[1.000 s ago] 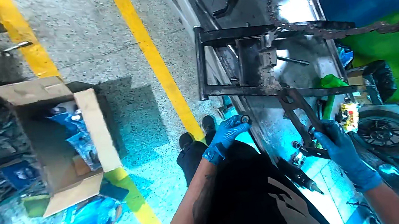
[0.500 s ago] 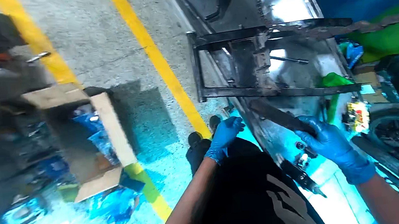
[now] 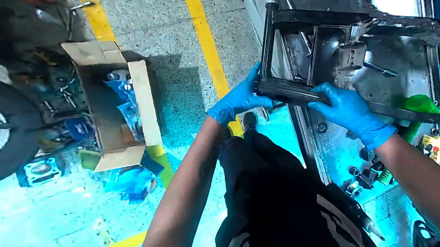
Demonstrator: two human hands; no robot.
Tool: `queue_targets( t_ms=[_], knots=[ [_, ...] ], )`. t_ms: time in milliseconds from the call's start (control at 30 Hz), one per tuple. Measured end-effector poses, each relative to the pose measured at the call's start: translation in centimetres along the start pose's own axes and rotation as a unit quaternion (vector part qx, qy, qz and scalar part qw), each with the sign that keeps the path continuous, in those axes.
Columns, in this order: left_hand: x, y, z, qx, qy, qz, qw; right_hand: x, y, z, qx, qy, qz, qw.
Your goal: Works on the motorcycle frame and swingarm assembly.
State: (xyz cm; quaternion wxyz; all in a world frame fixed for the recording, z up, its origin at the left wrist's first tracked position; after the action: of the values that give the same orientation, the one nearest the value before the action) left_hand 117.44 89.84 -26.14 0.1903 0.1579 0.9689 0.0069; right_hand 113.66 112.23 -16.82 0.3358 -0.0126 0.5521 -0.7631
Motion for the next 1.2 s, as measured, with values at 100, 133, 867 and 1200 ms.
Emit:
queue_targets(
  t_ms=[100,133,867,1200],
  knots=[
    [0.3,-0.2,0.4,0.191,0.024,-0.022,0.981,-0.1,-0.5,-0.2,-0.049,-0.03,-0.06,0.997],
    [0.5,-0.4,0.5,0.236,0.029,-0.046,0.97,-0.1,-0.7,-0.6,-0.073,-0.024,-0.078,0.994],
    [2.2,2.4,-5.4,0.598,0.309,0.042,0.738,5.8,3.0,6.4,-0.224,-0.006,0.008,0.974],
    [2.3,5.4,-6.0,0.691,0.157,0.022,0.705,3.9,2.6,4.7,-0.172,-0.063,0.01,0.983]
  ],
)
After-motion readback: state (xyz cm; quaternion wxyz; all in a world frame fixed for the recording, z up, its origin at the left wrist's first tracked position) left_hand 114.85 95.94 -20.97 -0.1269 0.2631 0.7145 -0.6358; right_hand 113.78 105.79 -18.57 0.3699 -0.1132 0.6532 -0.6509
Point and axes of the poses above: each hand's wrist, its own x-axis towards the middle knuckle, its own y-axis out of the palm, z = x × y, the point moved 8 cm from there along x, towards the middle knuckle, and after that the axes turned 3 degrees about x, right-handed, at the moved point
